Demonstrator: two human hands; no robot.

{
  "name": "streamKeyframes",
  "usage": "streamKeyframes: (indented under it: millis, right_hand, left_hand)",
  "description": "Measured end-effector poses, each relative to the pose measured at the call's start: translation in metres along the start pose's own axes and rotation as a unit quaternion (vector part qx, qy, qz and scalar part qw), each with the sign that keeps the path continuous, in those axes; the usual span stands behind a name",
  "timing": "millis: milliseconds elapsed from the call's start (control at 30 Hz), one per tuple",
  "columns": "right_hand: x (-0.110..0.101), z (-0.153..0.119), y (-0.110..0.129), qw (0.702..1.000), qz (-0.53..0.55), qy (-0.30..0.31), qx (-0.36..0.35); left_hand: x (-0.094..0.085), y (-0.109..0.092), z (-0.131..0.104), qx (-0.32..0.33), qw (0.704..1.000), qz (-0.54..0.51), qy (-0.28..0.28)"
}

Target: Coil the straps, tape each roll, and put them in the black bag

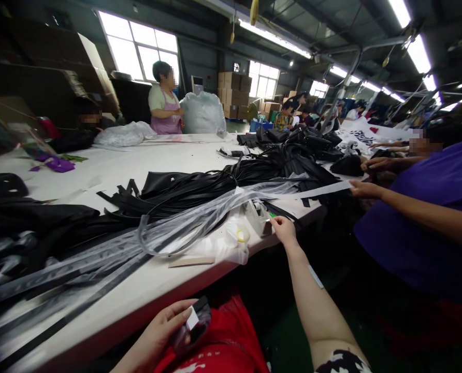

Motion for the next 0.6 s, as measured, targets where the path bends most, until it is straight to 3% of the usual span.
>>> streamKeyframes:
  millis: [233, 367, 500, 600]
  right_hand:
    - [0.007, -0.017, -0.030, 0.994, -0.003, 0.023, 0.105]
    - [0.016, -0.040, -0.026, 0.991, -0.016, 0.046, 0.123]
    - [0.061, -0.109, 0.006, 0.986, 0.035, 0.132, 0.100]
    - [0.104, -0.178, 0.048, 0.957, 0.107, 0.261, 0.074]
  left_hand:
    - [-0.004, -0.007, 0.003, 0.011, 1.000, 0.003, -0.010]
    - [-0.006, -0.018, -0.002, 0.079, 0.996, 0.005, -0.051]
    - [-0.011, -0.027, -0.001, 0.155, 0.983, 0.031, -0.095]
    - [-0.015, -0.026, 0.004, 0.174, 0.975, 0.063, -0.122]
Point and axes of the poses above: each hand's wrist, its own z-axis towards the middle knuckle, its own x-axis out of the palm, y = z × x, the point moved 8 cm from there along z, towards the middle knuckle, and after that the axes turned 2 degrees about -y, right-handed, at the moved point
